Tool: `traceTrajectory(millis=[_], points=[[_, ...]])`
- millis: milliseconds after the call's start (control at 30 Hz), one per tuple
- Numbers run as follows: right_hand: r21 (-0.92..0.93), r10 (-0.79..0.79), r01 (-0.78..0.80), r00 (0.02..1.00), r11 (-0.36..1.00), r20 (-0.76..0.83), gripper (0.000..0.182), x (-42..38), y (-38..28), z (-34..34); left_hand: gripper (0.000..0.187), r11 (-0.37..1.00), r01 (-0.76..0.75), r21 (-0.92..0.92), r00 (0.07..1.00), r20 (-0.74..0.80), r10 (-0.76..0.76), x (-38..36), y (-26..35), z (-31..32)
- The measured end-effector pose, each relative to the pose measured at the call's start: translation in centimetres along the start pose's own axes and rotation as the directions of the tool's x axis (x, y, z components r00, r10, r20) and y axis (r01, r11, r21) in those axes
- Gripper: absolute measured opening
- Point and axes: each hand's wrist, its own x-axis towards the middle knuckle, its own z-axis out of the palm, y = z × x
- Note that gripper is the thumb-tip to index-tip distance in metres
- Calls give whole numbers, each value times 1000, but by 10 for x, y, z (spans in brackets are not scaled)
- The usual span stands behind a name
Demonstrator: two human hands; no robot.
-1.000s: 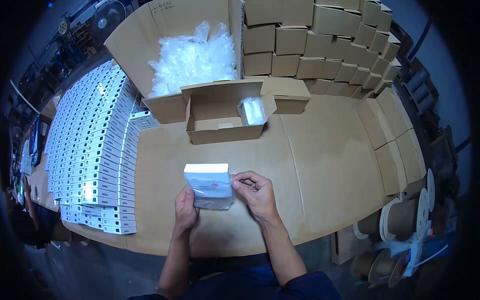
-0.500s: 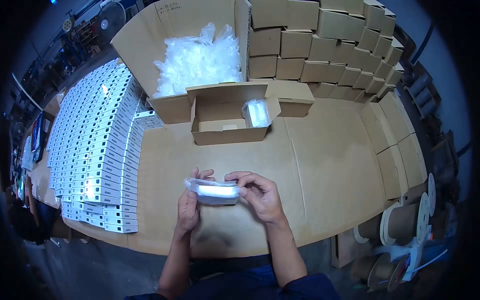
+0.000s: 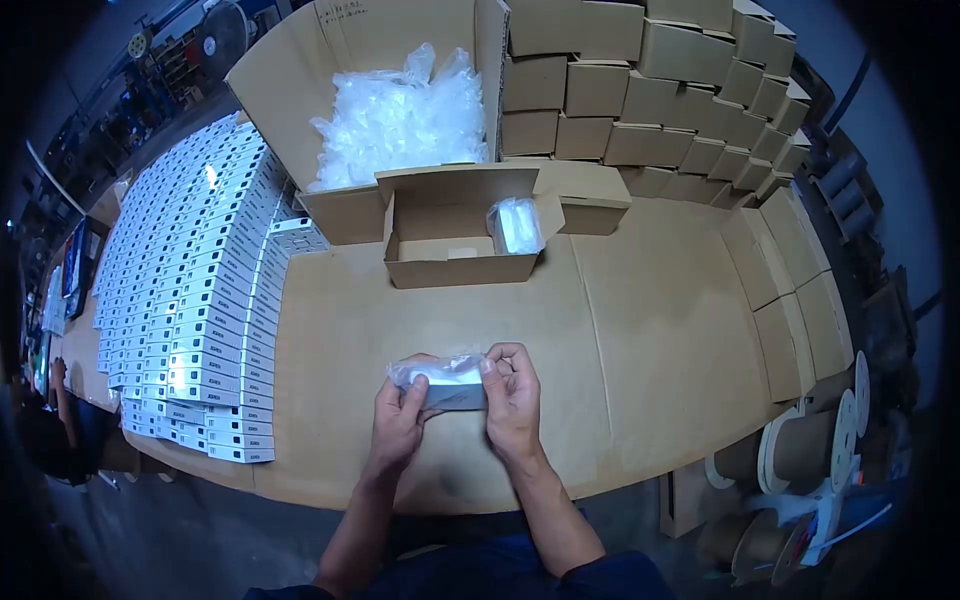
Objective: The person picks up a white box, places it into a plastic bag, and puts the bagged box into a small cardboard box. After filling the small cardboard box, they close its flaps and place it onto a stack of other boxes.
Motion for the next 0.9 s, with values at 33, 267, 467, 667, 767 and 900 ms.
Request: traceTrajectory(millis=[33, 267, 467, 667, 767, 900], points=[[16, -17, 18, 999, 1000, -34, 11, 0, 0, 5, 32, 997, 40, -61, 999, -26, -42, 0, 2, 2], [-13, -213, 213, 969, 977, -125, 14, -2, 0, 15, 28, 999, 22, -27, 986, -167, -26, 6, 1, 6], [-413, -216, 410, 872, 813, 440, 28, 6, -31, -8, 34, 996, -16, -91, 980, -199, -2, 8, 6, 8], [-530, 11, 189, 937, 827, 350, 32, 6, -39, -6, 37, 994, 12, -107, 988, -150, -28, 7, 3, -3], [-518, 35, 149, 944, 842, 328, 31, 7, -34, -11, 35, 989, 20, -145, 992, -116, -38, 6, 11, -7], [-487, 34, 116, 957, 866, 288, 31, 10, -30, -18, 29, 998, -64, -26, 998, 2, 64, -1, 35, 6]])
